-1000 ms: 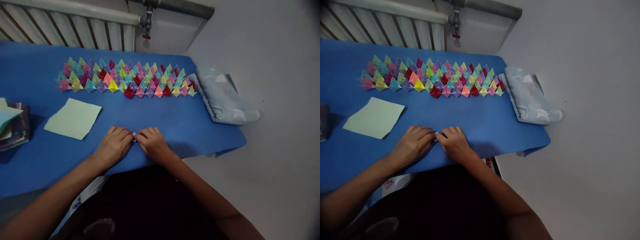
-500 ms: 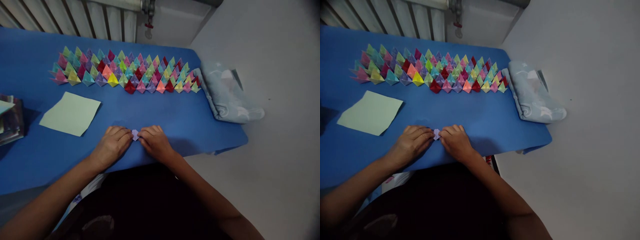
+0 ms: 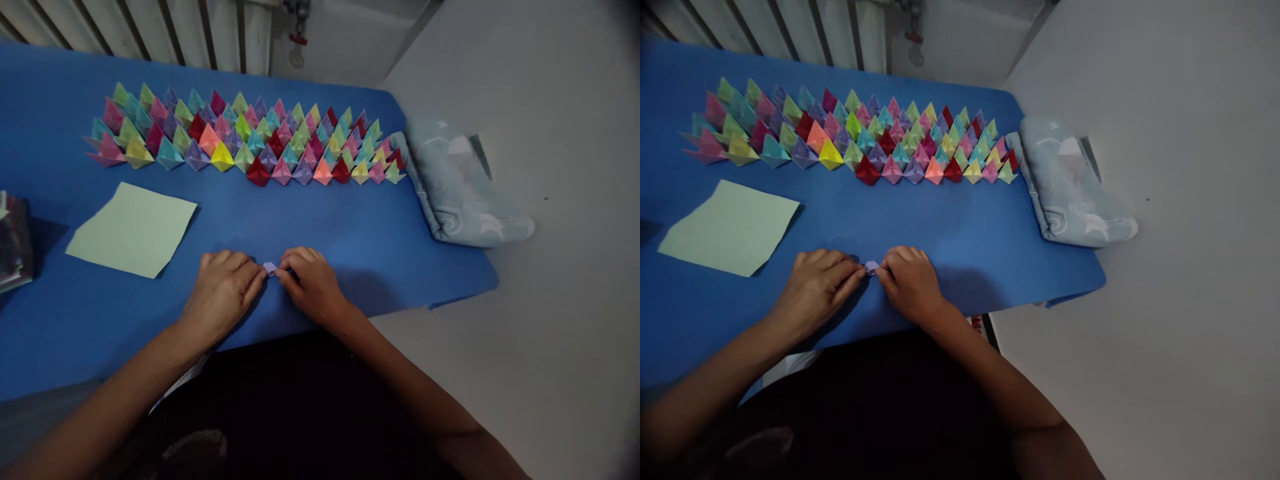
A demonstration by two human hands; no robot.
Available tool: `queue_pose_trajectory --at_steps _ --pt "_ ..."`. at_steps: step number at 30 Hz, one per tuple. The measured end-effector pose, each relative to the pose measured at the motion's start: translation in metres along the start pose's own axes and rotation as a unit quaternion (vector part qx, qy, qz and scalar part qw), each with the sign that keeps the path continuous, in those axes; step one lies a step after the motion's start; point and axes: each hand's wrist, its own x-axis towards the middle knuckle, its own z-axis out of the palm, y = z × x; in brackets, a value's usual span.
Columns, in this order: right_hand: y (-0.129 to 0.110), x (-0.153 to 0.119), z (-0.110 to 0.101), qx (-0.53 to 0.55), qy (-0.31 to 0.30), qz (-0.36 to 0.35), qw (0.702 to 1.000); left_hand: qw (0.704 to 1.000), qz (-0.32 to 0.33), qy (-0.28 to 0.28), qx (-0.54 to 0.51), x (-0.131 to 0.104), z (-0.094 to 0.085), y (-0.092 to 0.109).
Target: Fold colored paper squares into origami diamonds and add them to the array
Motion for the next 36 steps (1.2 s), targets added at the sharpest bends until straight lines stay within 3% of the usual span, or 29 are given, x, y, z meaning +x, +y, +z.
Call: queue_pose_trajectory --at_steps 14,36 --pt "0.001 -0.001 0.002 0.043 0.024 0.011 0.999 0.997 -0.073 -0.033 0.018 0.008 0.005 0.007" --pt "-0.007 0.004 0.0 0.021 0.011 0.051 0.998 0.99 -0.075 0.039 0.115 0.002 0.014 0.016"
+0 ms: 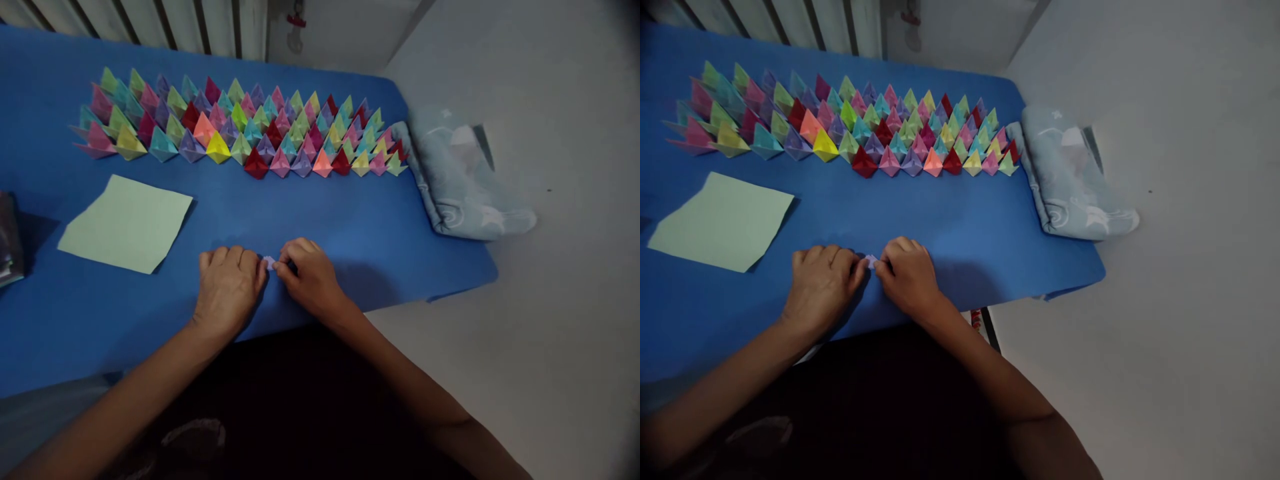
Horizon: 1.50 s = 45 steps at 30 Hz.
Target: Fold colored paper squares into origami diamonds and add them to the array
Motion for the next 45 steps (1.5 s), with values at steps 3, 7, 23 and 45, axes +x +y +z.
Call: queue_pose_trajectory --at_steps 3,7,23,45 --pt "0.001 0.001 0.0 0.003 0.006 -0.006 1.0 1.0 -0.011 0.0 -0.023 -0.001 0.001 -0.002" --pt "0.003 0.003 0.001 0.004 0.023 -0.017 1.0 0.997 -0.016 0.001 -0.072 0.0 0.0 -0.007" --pt "0.005 0.01 -0.01 0.064 -0.035 0.005 0.997 0.983 0.166 0.021 -0.079 -0.018 -0.009 -0.014" --pt "-0.021 0.021 -0.007 0.088 -0.091 0.055 0.99 0.984 0.12 0.065 -0.115 -0.032 -0.004 -0.02"
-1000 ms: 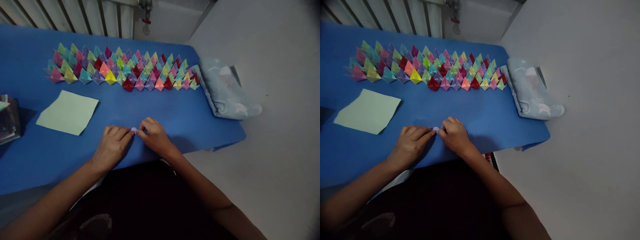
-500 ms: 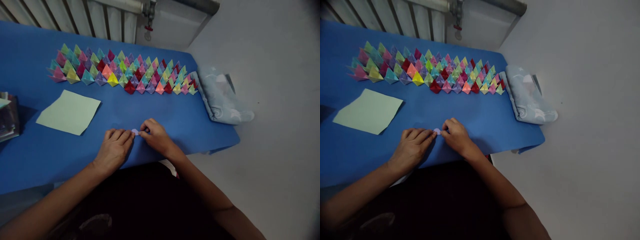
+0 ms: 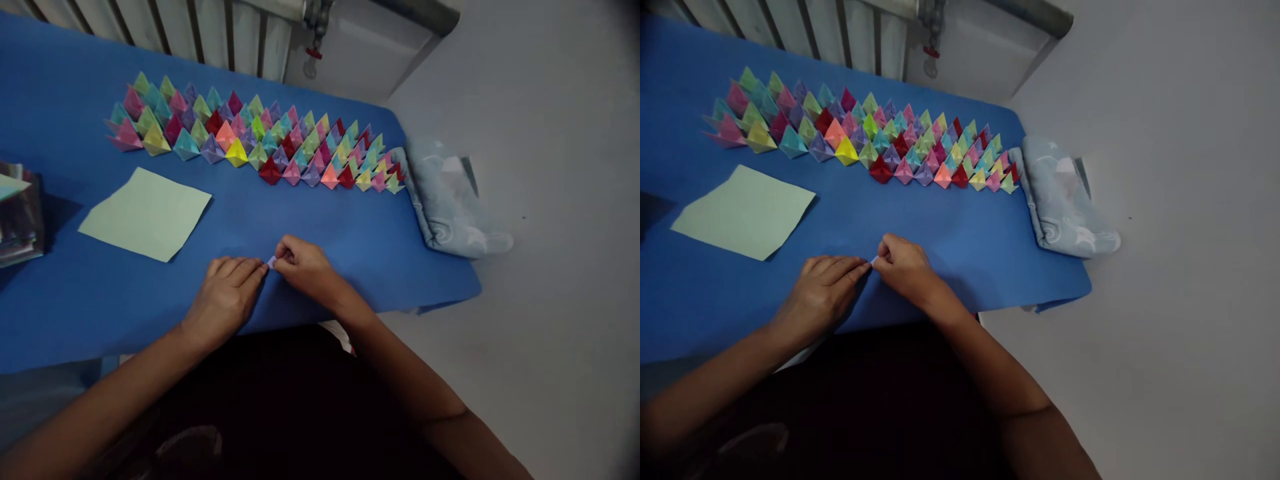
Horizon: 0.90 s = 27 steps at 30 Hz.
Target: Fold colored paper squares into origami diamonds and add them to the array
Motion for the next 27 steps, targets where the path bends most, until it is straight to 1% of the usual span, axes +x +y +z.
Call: queue_pose_trajectory --at_steps 7,10,13,16,20,23,27 --pt "-0.0029 0.0018 0.0 0.009 -0.004 0.017 1.0 0.999 -0.013 0.005 -0.035 -0.0007 0.0025 -0.0018" --pt "-0.0014 0.0028 0.0007 0.008 -0.01 0.01 1.0 0.999 -0.016 -0.009 -0.042 -0.0014 0.0029 -0.003" --pt "-0.0003 0.0024 0.0009 0.001 -0.013 -0.012 1.0 1.0 -0.005 -0.024 -0.019 -0.0008 0.0016 -0.0032" --pt "0.0007 0.0021 0.0006 -0.006 -0.012 -0.029 0.999 1.0 0.008 -0.028 0.005 0.0004 0.0003 -0.0027" --pt "0.0031 0.004 0.0004 0.017 -0.033 -0.021 0.999 1.0 0.013 -0.018 0.01 -0.0006 0.0016 -0.0032" --pt "0.0037 0.0059 0.0001 0.019 -0.034 -0.019 0.999 1.0 0.017 -0.015 0.01 -0.0017 0.0024 -0.0042" --pt "0.0034 0.0065 -0.0024 0.025 -0.058 -0.014 0.998 0.999 0.027 -0.014 0.016 0.0008 -0.0009 -0.0041"
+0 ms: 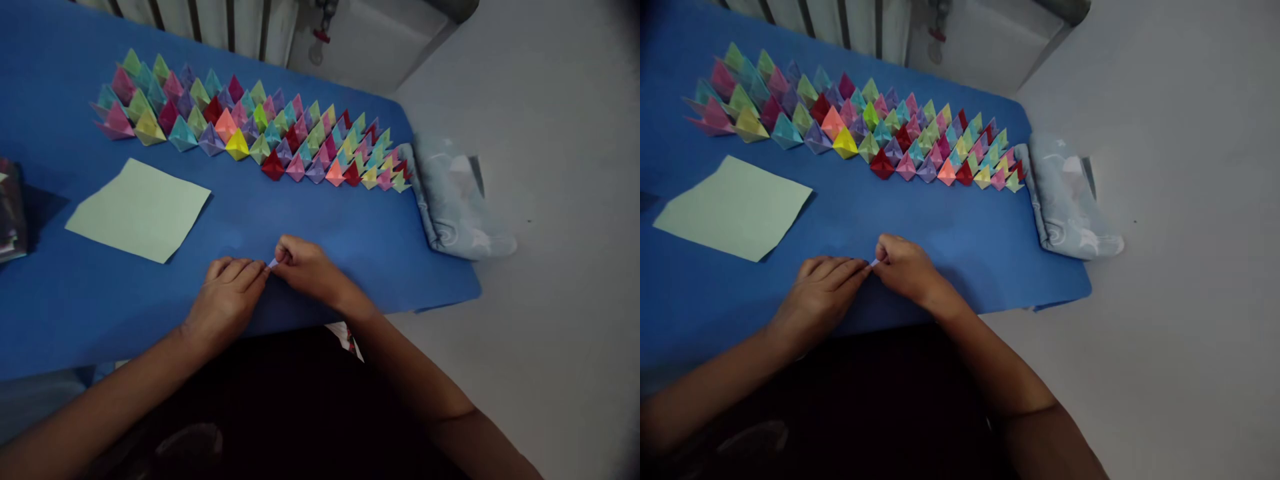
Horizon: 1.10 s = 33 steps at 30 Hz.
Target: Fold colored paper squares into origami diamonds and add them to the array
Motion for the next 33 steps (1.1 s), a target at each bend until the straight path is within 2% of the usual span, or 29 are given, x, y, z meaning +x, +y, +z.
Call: queue_pose_trajectory --at_steps 2,6,10,14,20,25,27,30,33 --pt "0.001 -0.001 -0.001 0.017 -0.01 0.004 1.0 1.0 0.003 -0.003 0.003 0.002 -0.002 0.001" --pt "0.005 -0.002 -0.002 0.028 0.014 0.004 1.0 1.0 0.007 -0.001 0.003 0.003 -0.004 0.001" --pt "0.01 -0.003 -0.004 0.041 -0.01 0.012 0.999 1.0 -0.005 -0.018 -0.011 0.001 -0.002 0.001" --pt "0.01 -0.004 -0.007 0.015 0.01 0.004 1.0 0.999 -0.025 -0.032 -0.032 -0.003 0.0 0.0" --pt "0.008 -0.004 -0.016 0.025 -0.028 0.012 0.999 0.999 -0.015 -0.041 -0.022 -0.003 -0.001 0.0" --pt "0.01 -0.004 -0.02 -0.001 -0.019 -0.006 1.0 0.999 -0.02 -0.041 -0.02 -0.001 -0.002 0.001" --pt "0.012 -0.004 -0.022 0.034 -0.034 0.01 0.999 0.999 -0.021 -0.035 -0.02 0.002 -0.003 0.001" --pt "0.016 -0.002 -0.028 0.141 -0.076 0.074 0.984 0.998 -0.047 -0.034 -0.04 0.009 -0.004 0.001" --pt "0.016 0.007 -0.04 0.193 -0.061 0.101 0.974 0.989 -0.11 -0.047 -0.084 0.016 -0.006 0.001"
